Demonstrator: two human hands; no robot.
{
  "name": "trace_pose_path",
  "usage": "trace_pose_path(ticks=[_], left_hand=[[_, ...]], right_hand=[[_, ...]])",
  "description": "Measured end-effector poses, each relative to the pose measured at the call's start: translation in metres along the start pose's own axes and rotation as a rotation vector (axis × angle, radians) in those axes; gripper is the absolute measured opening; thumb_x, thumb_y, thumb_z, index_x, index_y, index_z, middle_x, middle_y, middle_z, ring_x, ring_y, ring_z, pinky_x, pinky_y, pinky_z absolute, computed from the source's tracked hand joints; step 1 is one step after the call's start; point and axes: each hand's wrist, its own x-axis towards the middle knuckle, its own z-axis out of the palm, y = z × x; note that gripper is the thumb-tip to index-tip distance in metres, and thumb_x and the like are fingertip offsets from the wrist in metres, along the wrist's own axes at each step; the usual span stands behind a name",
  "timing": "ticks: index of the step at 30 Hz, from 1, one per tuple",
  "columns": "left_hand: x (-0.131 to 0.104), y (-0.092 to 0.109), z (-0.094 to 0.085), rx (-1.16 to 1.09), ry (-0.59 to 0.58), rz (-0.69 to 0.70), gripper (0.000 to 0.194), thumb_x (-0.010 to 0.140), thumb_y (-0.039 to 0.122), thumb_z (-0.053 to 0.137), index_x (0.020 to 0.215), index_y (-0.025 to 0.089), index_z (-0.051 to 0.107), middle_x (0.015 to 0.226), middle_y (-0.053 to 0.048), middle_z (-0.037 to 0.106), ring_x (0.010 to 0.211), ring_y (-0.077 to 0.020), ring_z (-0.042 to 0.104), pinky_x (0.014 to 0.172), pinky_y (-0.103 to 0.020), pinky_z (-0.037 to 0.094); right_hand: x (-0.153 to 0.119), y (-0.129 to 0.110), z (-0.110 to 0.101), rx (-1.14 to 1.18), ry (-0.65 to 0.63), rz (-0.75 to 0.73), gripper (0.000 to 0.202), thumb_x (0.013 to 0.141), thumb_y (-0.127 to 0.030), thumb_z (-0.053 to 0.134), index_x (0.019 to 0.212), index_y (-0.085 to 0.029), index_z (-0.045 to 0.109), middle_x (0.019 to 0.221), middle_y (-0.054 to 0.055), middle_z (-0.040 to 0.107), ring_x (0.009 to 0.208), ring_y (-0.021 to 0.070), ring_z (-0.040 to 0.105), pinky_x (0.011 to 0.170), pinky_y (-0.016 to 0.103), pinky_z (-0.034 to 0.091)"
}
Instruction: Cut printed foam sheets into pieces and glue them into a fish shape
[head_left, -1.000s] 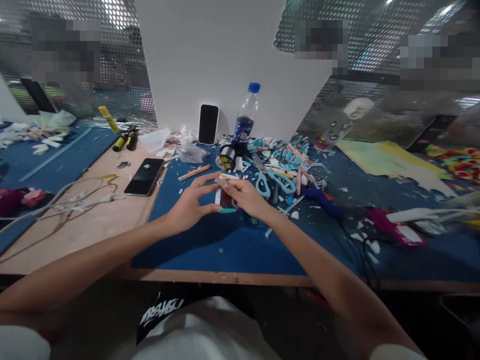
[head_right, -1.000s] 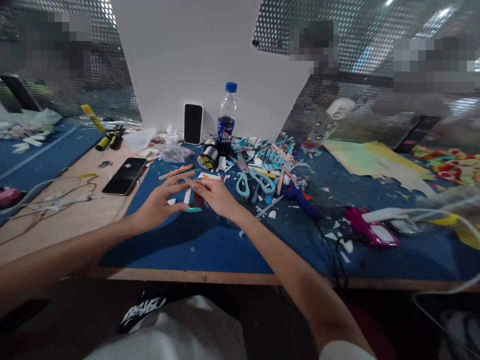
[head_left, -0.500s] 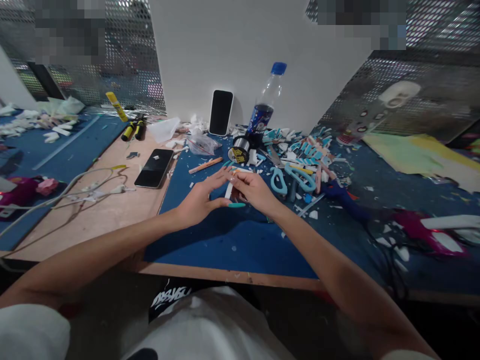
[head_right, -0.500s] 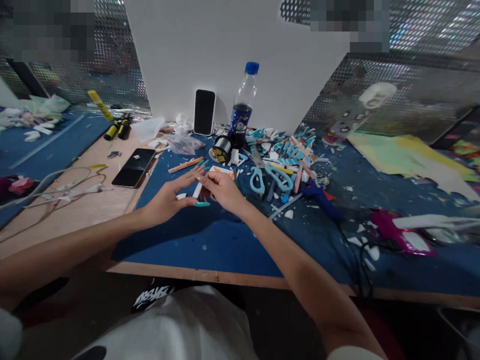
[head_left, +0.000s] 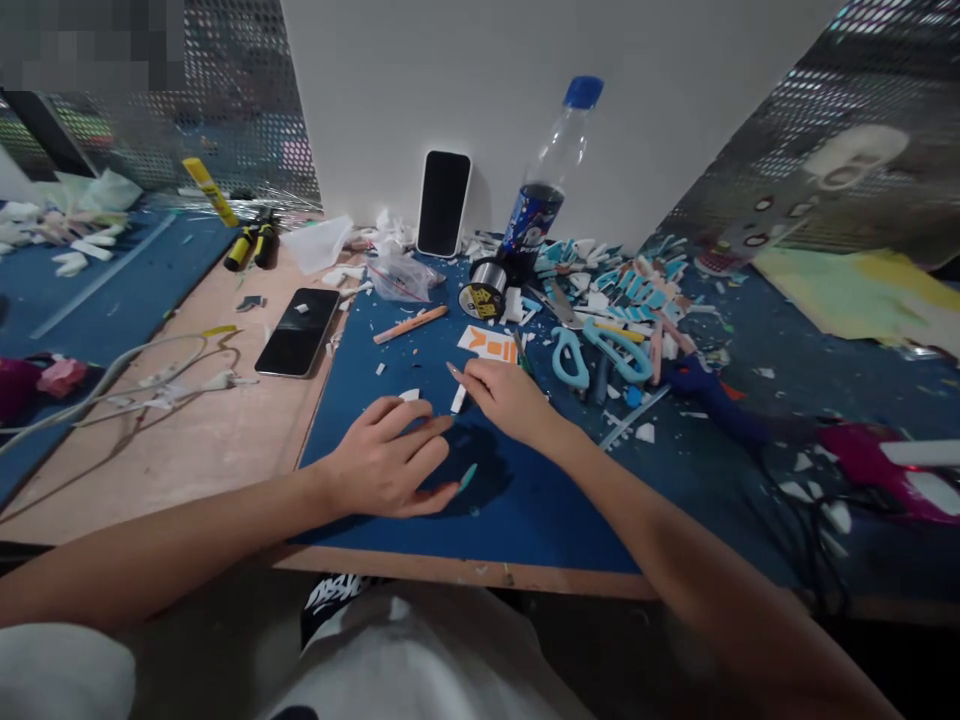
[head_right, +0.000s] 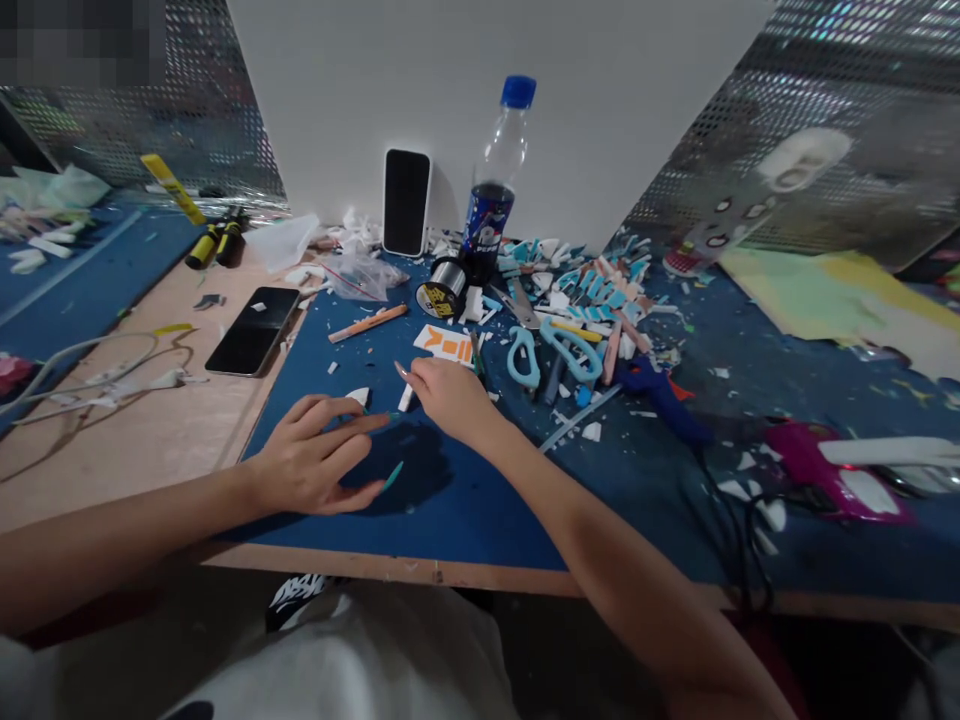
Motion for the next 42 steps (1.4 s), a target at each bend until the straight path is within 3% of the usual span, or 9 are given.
trace_pose_path(ticks=[12,18,22,25,33,37,39,42], left_hand=[[0.000,-0.003,0.007,0.010,-0.090,-0.064,0.023,0.084,0.037,0.053,0.079,0.015,0.057,0.096,-0.006,0.072,0.088,-0.0251,0.056,0.067,-0.035,0.039],[-0.003,-0.004,0.009,-0.019,-0.127,-0.090,0.022,0.084,0.036,0.053,0.084,0.014,0.057,0.100,-0.007,0.071,0.090,-0.0255,0.054,0.067,-0.035,0.039],[-0.004,-0.005,0.009,-0.049,-0.147,-0.116,0.021,0.083,0.034,0.052,0.085,0.014,0.056,0.099,-0.007,0.070,0.091,-0.0263,0.053,0.067,-0.036,0.039],[-0.004,-0.006,0.008,-0.081,-0.164,-0.138,0.022,0.081,0.034,0.051,0.086,0.014,0.056,0.101,-0.007,0.069,0.092,-0.0276,0.052,0.068,-0.038,0.040],[-0.003,-0.006,0.008,-0.135,-0.148,-0.152,0.018,0.080,0.030,0.049,0.086,0.014,0.054,0.097,-0.009,0.069,0.093,-0.0298,0.053,0.068,-0.040,0.042],[-0.002,-0.019,0.003,-0.192,-0.121,-0.140,0.014,0.082,0.029,0.051,0.086,0.016,0.050,0.097,-0.009,0.068,0.092,-0.0276,0.055,0.071,-0.039,0.044],[-0.002,-0.035,0.001,-0.268,-0.057,-0.117,0.021,0.085,0.034,0.055,0.093,0.017,0.047,0.100,-0.010,0.066,0.090,-0.0242,0.057,0.076,-0.039,0.046],[-0.004,-0.060,0.000,-0.241,0.026,-0.178,0.061,0.074,0.059,0.067,0.108,0.015,0.042,0.107,-0.014,0.060,0.098,-0.0285,0.057,0.083,-0.044,0.046]], right_hand=[[0.003,0.004,0.002,-0.138,-0.093,-0.025,0.031,0.096,-0.031,0.034,0.067,-0.021,0.035,0.067,0.001,0.043,0.064,0.0147,0.041,0.061,0.028,0.027],[-0.006,0.003,-0.026,-0.117,-0.087,0.035,0.024,0.095,-0.038,0.036,0.079,-0.021,0.042,0.066,-0.001,0.041,0.057,0.0138,0.039,0.057,0.029,0.029],[-0.020,0.002,-0.040,-0.064,-0.129,0.013,0.030,0.083,-0.041,0.057,0.102,-0.019,0.046,0.079,0.001,0.045,0.063,0.0139,0.043,0.057,0.027,0.034],[-0.026,0.003,-0.035,-0.019,-0.157,-0.005,0.040,0.075,-0.040,0.065,0.104,-0.019,0.046,0.082,0.001,0.043,0.069,0.0154,0.044,0.059,0.029,0.037],[-0.023,0.007,-0.018,0.008,-0.162,-0.011,0.041,0.076,-0.039,0.064,0.107,-0.018,0.046,0.085,0.002,0.043,0.071,0.0158,0.045,0.059,0.029,0.038],[-0.022,0.009,-0.017,0.012,-0.178,-0.013,0.040,0.077,-0.041,0.062,0.107,-0.019,0.046,0.087,0.003,0.043,0.071,0.0161,0.045,0.059,0.029,0.037],[-0.022,0.010,-0.017,0.014,-0.183,-0.006,0.040,0.078,-0.042,0.061,0.107,-0.019,0.046,0.087,0.004,0.044,0.071,0.0164,0.044,0.058,0.029,0.037],[-0.023,0.010,-0.017,0.019,-0.197,0.006,0.042,0.080,-0.045,0.059,0.110,-0.019,0.045,0.089,0.005,0.044,0.069,0.0163,0.044,0.056,0.029,0.037]])
